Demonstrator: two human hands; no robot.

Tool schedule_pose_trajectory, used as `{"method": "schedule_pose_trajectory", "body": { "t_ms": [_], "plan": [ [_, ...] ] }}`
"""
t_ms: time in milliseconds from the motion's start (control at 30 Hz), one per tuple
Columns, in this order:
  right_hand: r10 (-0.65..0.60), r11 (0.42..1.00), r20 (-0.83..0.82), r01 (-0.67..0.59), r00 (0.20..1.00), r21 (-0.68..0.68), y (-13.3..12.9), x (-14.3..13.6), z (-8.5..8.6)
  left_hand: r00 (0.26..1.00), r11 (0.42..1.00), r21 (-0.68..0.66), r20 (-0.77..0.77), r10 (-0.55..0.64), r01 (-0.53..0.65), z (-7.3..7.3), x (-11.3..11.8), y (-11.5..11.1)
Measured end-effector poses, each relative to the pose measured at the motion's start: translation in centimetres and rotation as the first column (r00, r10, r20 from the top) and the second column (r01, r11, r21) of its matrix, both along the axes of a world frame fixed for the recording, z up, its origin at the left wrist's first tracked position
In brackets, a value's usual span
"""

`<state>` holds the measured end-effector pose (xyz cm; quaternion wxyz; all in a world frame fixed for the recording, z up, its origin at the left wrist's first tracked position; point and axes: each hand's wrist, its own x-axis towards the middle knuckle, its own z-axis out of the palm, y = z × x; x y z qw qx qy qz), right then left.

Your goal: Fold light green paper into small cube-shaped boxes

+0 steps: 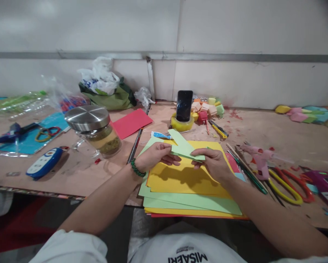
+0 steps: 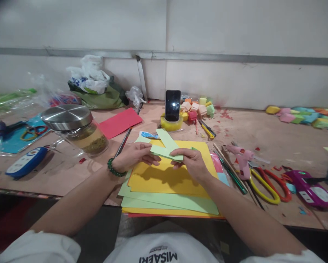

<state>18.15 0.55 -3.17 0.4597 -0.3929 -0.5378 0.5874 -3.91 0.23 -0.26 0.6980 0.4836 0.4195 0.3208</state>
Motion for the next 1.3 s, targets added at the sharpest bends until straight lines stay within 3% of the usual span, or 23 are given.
{"method": "schedule_pose_trajectory", "body": {
  "t_ms": [100,233,500,667,767,900,1000,1133,1300],
  "plan": [
    [0.004,0.999,0.024,-0.004,1.000,0.034,-0.2,0.0,0.0,0.999,1.000,-0.021,0.030,-0.016,0.016,0.7,-0.2,-0.1],
    [-0.005,0.994,0.049,0.000,0.999,0.110,-0.5,0.0,0.2,0.997,0.997,-0.034,0.040,0.069,-0.068,1.2,0.2,-0.5],
    [-0.010,0.967,0.166,-0.033,0.986,0.252,-0.6,0.1,0.0,0.993,0.982,0.184,-0.092,0.072,-0.054,0.6,0.5,-0.7],
    [0.098,0.910,0.216,-0.175,0.971,0.377,-0.4,1.2,0.2,0.988,0.955,0.291,-0.116,0.099,-0.061,0.3,0.8,-0.9],
    [0.135,0.934,0.152,-0.177,0.979,0.311,-0.5,1.2,0.3,0.972,0.907,0.418,-0.189,0.140,-0.050,0.3,1.4,-1.4],
    [0.200,0.953,0.344,-0.264,0.917,0.150,-1.2,0.1,0.5,0.964,0.865,0.501,-0.221,0.151,-0.020,0.0,2.3,-2.2],
    [0.288,0.931,0.389,-0.352,0.875,0.101,-1.5,-0.6,0.8,0.977,0.865,0.497,-0.142,0.161,-0.070,-0.2,2.5,-2.3],
    [0.276,0.942,0.321,-0.321,0.906,0.095,-1.6,-0.8,0.8,0.985,0.878,0.454,-0.001,0.174,-0.155,-0.2,2.4,-2.1],
    [0.328,0.943,0.215,-0.333,0.920,-0.011,-1.6,-0.8,0.4,0.978,0.882,0.428,0.033,0.204,-0.198,-0.1,2.5,-2.3]
  ]
}}
